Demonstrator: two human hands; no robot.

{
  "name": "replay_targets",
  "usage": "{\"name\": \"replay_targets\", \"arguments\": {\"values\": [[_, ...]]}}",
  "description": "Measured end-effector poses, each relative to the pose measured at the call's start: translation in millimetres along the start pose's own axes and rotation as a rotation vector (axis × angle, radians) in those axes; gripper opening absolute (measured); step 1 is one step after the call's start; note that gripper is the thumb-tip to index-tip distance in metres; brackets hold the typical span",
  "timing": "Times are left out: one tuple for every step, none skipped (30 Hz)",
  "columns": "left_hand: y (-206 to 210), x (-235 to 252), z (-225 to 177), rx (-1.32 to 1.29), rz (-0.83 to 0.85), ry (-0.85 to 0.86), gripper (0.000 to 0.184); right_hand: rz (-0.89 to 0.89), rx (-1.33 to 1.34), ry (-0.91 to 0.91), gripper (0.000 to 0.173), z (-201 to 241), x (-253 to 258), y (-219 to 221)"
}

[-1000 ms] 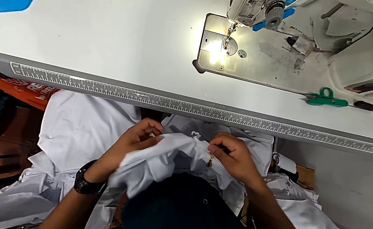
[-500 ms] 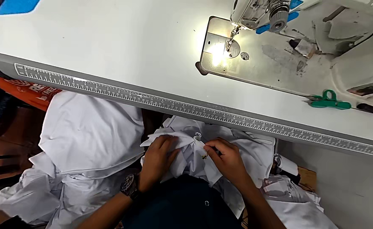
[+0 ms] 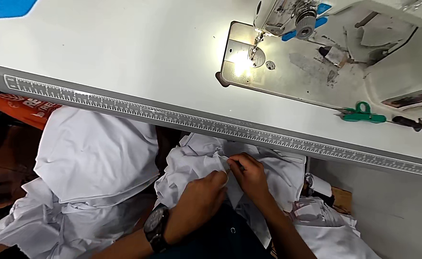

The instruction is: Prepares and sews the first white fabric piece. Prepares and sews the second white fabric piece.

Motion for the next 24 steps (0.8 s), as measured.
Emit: {"name": "replay_targets", "arguments": {"values": [[1,2,8,-0.196,0.053,-0.116,0.017,-0.021,0.008,0.008,0.013,-1,-1,-2],[1,4,17,-0.42,0.113,-0.238,0.022,-0.037,0.007,0.012,0.013,-2,-1,-3],[-1,5,26,-0.681,0.175,-0.365,0.029,-0.049,0.004,0.014,0.012,-2,-1,-4],[-4,4,32,-0.948,0.23,-0.48,0.036,-0.053,-0.001,0.014,0.012,-1,-1,-5],[-8,3,36,-1.155,0.298,-0.563,0.041,-0.054,-0.006,0.012,0.012,-1,0,-5],[-11,1,39,-1.296,0.383,-0.617,0.038,-0.056,-0.012,0.005,0.012,-1,0,-5],[-13,-1,40,-1.385,0.467,-0.638,0.03,-0.055,-0.019,-0.004,0.012,0,1,-5],[-13,-2,40,-1.453,0.546,-0.629,0.019,-0.055,-0.027,-0.015,0.013,1,2,-5],[-12,-2,39,-1.51,0.598,-0.607,0.007,-0.058,-0.034,-0.025,0.013,3,3,-6],[-12,-2,38,-1.532,0.608,-0.577,0.003,-0.063,-0.044,-0.033,0.013,6,5,-8],[-12,-2,37,-1.513,0.565,-0.539,0.006,-0.068,-0.055,-0.04,0.014,8,6,-10],[-13,-2,36,-1.469,0.479,-0.481,0.007,-0.07,-0.066,-0.047,0.014,10,7,-12],[-14,-2,35,-1.412,0.364,-0.395,0.009,-0.071,-0.074,-0.053,0.014,11,7,-13],[-16,-3,33,-1.324,0.233,-0.305,0.011,-0.075,-0.084,-0.058,0.014,12,8,-14],[-18,-3,30,-1.188,0.102,-0.221,0.013,-0.078,-0.09,-0.058,0.014,12,8,-14],[-19,-2,26,-1.011,-0.014,-0.138,0.013,-0.078,-0.088,-0.049,0.015,12,8,-13],[-18,0,20,-0.815,-0.108,-0.048,0.013,-0.07,-0.07,-0.033,0.015,11,8,-12],[-13,3,13,-0.62,-0.177,0.048,0.012,-0.047,-0.025,-0.008,0.015,11,7,-11],[-5,7,5,-0.44,-0.217,0.143,0.011,-0.009,0.05,0.031,0.014,10,6,-9],[6,12,-2,-0.29,-0.229,0.211,0.011,0.039,0.156,0.087,0.014,7,5,-6],[19,16,-7,-0.16,-0.222,0.249,0.013,0.087,0.275,0.168,0.013,3,4,-3],[32,21,-10,-0.075,-0.206,0.276,0.014,0.133,0.387,0.264,0.013,-1,1,-1],[43,25,-9,-0.04,-0.186,0.295,0.016,0.17,0.489,0.364,0.014,-6,-1,-1],[50,27,-7,-0.043,-0.154,0.316,0.018,0.194,0.569,0.46,0.016,-11,-3,0]]}}
Point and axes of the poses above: each hand's wrist, its own x-axis towards the middle knuckle, its own y-axis out of the palm, z = x × y, the point moved 1 cm from there along x, towards the middle knuckle, and after that the axes turned 4 degrees about z, right-handed, at the moved point
